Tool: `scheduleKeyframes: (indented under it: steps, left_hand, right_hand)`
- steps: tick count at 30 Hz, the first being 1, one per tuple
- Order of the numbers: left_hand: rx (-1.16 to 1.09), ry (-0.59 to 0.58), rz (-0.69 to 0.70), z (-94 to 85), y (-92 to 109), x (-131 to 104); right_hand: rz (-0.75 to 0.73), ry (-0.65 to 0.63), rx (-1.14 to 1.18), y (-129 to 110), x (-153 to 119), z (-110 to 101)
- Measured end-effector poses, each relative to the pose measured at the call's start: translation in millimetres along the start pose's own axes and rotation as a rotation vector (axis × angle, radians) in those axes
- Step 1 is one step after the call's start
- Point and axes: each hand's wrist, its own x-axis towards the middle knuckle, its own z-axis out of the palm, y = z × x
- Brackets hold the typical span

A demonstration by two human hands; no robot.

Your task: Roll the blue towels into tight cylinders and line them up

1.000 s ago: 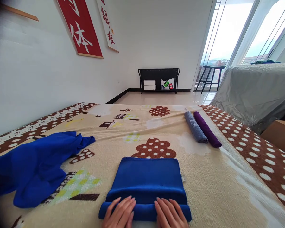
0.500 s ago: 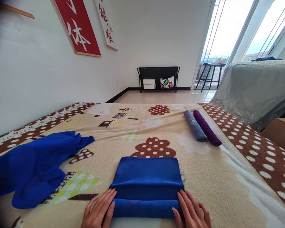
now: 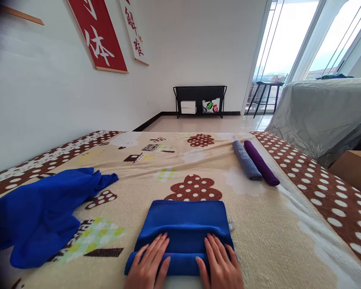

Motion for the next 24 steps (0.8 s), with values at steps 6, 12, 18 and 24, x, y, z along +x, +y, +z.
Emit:
scheduleKeyframes:
  steps: [6,12,18,24]
  left_hand:
    - [-0.014,-0.013,-0.099,-13.8,-44,-32]
    - [0.051,0.013,-0.072,-21.5,-17,-12]
    - [-0.091,0.007,0.073,-3.4,30,29]
    - [0.042,-0.093,0.063,-2.5,7,20]
  right_hand:
    - [0.024,-0.023,-0.117,47,-32,-11]
    - [0.01,0.034,-0.152,29,-26,0]
    - [-0.071,0.025,0.077,-27,15,13]
    - [0.004,-0.073,-0.047,-4,6,7]
